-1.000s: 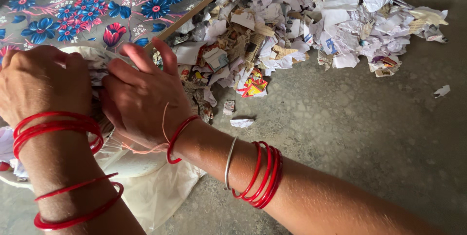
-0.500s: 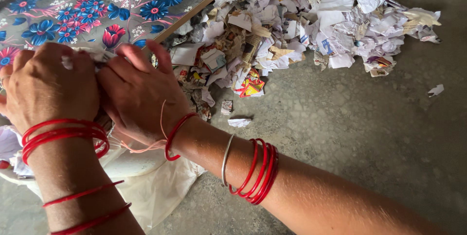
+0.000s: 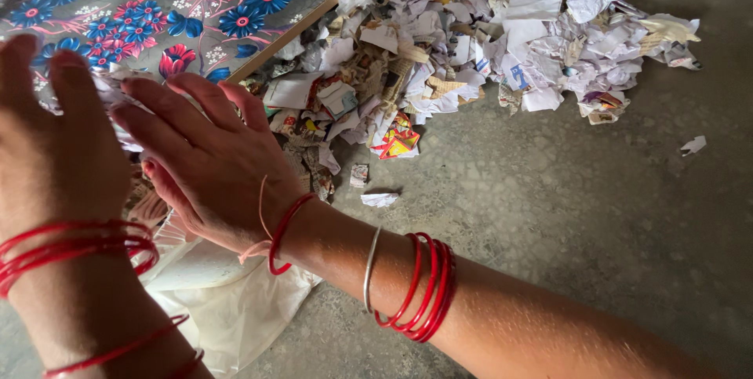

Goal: The person sits on a concrete floor and sorts through a large pile of crumpled paper scraps. They pick up individual pieces, crumple them further, and place them into a white sack positioned to their left. The task involves repetitive handling of paper waste.

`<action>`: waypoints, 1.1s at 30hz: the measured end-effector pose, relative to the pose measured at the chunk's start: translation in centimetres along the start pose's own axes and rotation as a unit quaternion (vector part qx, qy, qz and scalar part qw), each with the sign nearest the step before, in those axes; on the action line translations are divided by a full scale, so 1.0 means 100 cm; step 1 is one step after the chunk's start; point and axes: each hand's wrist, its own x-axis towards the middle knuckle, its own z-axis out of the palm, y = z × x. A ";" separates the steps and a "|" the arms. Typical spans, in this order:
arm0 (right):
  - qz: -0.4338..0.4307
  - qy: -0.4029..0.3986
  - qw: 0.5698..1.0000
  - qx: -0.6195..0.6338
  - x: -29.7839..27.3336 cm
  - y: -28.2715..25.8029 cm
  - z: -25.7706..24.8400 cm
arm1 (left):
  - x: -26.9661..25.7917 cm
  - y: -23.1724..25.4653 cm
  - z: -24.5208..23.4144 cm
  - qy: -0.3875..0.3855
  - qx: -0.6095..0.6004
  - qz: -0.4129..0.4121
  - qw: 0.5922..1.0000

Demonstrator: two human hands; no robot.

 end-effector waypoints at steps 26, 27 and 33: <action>0.083 0.037 0.995 -0.048 -0.073 0.102 -0.080 | -0.082 0.097 0.077 0.030 -0.096 0.056 0.993; 0.092 0.031 0.994 -0.056 -0.080 0.108 -0.084 | -0.089 0.100 0.085 0.010 -0.102 0.052 0.993; 0.136 0.016 0.984 -0.109 -0.126 0.146 -0.107 | -0.129 0.105 0.129 -0.063 -0.113 0.057 0.990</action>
